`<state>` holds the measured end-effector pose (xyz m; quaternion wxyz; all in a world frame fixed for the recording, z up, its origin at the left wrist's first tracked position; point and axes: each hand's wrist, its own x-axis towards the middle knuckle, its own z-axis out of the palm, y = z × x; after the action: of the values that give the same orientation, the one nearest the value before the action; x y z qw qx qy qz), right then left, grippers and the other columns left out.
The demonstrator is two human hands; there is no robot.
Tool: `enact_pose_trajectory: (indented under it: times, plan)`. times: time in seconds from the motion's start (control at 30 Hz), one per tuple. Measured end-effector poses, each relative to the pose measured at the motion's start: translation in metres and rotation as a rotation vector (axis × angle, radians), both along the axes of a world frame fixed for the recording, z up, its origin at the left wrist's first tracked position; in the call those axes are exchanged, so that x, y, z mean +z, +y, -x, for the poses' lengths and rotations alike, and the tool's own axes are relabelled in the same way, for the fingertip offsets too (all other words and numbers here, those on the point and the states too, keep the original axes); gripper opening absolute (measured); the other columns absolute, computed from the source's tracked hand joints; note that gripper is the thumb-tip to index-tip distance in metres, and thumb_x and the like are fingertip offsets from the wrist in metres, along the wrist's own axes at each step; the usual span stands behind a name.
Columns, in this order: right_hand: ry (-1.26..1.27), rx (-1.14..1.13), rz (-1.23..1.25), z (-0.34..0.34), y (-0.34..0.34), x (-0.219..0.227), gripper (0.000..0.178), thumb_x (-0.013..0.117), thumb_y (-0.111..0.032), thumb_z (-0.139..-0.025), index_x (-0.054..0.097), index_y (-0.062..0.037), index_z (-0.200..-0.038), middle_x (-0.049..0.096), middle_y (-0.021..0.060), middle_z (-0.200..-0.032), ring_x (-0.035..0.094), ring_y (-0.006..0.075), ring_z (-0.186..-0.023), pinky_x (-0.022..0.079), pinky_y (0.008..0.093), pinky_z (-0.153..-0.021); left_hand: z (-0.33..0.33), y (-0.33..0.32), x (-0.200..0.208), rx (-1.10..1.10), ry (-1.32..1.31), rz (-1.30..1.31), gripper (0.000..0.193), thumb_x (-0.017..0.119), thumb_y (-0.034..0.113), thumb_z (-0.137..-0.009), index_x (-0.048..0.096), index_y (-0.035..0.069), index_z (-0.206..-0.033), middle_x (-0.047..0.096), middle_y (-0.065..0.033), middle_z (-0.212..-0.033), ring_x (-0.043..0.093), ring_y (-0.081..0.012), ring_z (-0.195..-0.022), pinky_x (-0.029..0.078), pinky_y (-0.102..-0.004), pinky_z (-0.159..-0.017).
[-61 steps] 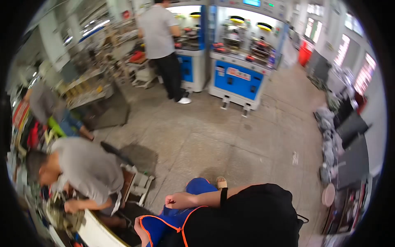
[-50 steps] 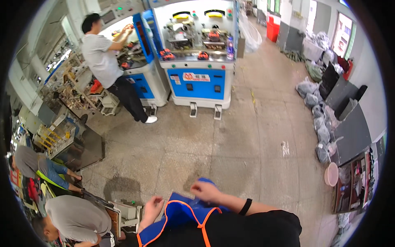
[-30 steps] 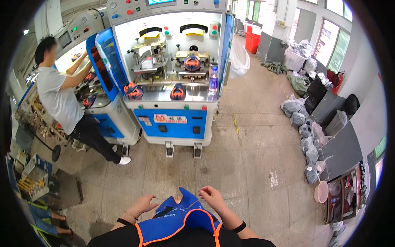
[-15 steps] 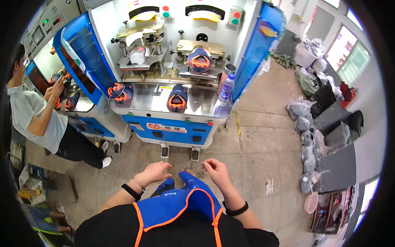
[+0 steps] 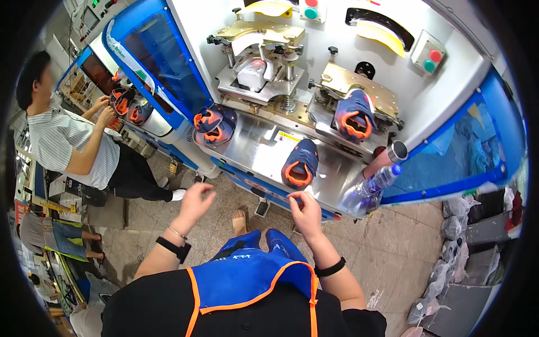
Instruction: Load shoe uppers onto a lasting machine and operate the machine to shape the heel.
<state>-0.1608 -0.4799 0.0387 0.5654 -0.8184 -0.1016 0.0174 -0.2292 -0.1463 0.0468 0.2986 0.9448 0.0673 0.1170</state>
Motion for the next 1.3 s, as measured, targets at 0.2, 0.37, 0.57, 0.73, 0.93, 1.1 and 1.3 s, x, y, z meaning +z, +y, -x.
enact_pose_trajectory:
  times: [0.2, 0.37, 0.57, 0.73, 0.93, 1.1, 1.3]
  plan:
    - [0.134, -0.116, -0.067, -0.016, 0.032, -0.009, 0.008, 0.062, -0.007, -0.091, 0.065, -0.0007, -0.094, 0.062, 0.002, -0.08, 0.056, 0.0066, -0.069, 0.044, 0.0227, -0.063, -0.141, 0.073, 0.029, 0.003, -0.292, -0.039, 0.027, 0.071, 0.015, -0.081, 0.063, 0.004, -0.104, 0.064, -0.0124, -0.1, 0.062, -0.0317, -0.098, 0.049, -0.0392, -0.085]
    - [0.342, -0.121, -0.143, -0.008, 0.077, -0.011, 0.01, 0.061, -0.007, -0.093, 0.065, -0.0005, -0.098, 0.065, 0.0016, -0.084, 0.06, 0.007, -0.077, 0.048, 0.0222, -0.072, -0.226, 0.119, 0.003, 0.022, 0.068, -0.326, 0.044, 0.078, 0.025, -0.076, 0.06, 0.005, -0.11, 0.063, -0.0138, -0.11, 0.059, -0.031, -0.105, 0.044, -0.0437, -0.09]
    - [0.394, -0.472, -0.117, 0.011, 0.083, -0.033, 0.01, 0.061, -0.007, -0.093, 0.065, 0.0001, -0.099, 0.066, 0.002, -0.084, 0.061, 0.0079, -0.075, 0.05, 0.023, -0.071, -0.215, 0.124, 0.016, -0.273, -0.138, -0.385, 0.032, 0.077, 0.023, -0.075, 0.058, 0.007, -0.096, 0.063, -0.0092, -0.088, 0.058, -0.0296, -0.088, 0.041, -0.0421, -0.08]
    - [0.439, -0.605, -0.096, 0.008, 0.079, -0.034, 0.012, 0.059, -0.008, -0.094, 0.065, -0.0003, -0.1, 0.067, 0.0022, -0.085, 0.062, 0.0071, -0.075, 0.049, 0.0223, -0.068, -0.215, 0.13, -0.008, -0.355, 0.02, -0.484, 0.035, 0.08, 0.025, -0.071, 0.058, 0.005, -0.091, 0.062, -0.0104, -0.081, 0.056, -0.0311, -0.083, 0.042, -0.0432, -0.077]
    - [0.281, -0.826, -0.142, -0.012, 0.051, -0.024, 0.015, 0.06, -0.016, -0.095, 0.066, -0.0031, -0.101, 0.066, 0.0009, -0.082, 0.058, 0.0061, -0.069, 0.045, 0.0207, -0.062, -0.224, 0.125, 0.01, -0.448, 0.199, -0.433, 0.03, 0.083, 0.02, -0.064, 0.065, 0.004, -0.081, 0.063, -0.0157, -0.079, 0.059, -0.0345, -0.081, 0.047, -0.0452, -0.075]
    - [0.296, -0.859, -0.195, -0.036, 0.034, -0.021, 0.011, 0.06, -0.009, -0.095, 0.066, -0.002, -0.099, 0.066, 0.0014, -0.087, 0.061, 0.0064, -0.077, 0.047, 0.0209, -0.067, -0.216, 0.108, -0.014, -0.609, 0.101, -0.509, 0.029, 0.084, 0.017, -0.061, 0.065, 0.001, -0.077, 0.065, -0.015, -0.08, 0.061, -0.0332, -0.085, 0.046, -0.0432, -0.082]
    - [0.192, -0.996, -0.474, -0.073, -0.018, -0.005, 0.016, 0.057, -0.02, -0.097, 0.063, -0.007, -0.103, 0.063, -0.0009, -0.089, 0.056, 0.0071, -0.07, 0.044, 0.0199, -0.061, -0.207, 0.084, -0.034, -0.464, 0.193, -0.515, 0.031, 0.086, 0.022, -0.061, 0.068, 0.001, -0.075, 0.066, -0.0173, -0.079, 0.063, -0.0358, -0.081, 0.048, -0.0431, -0.079]
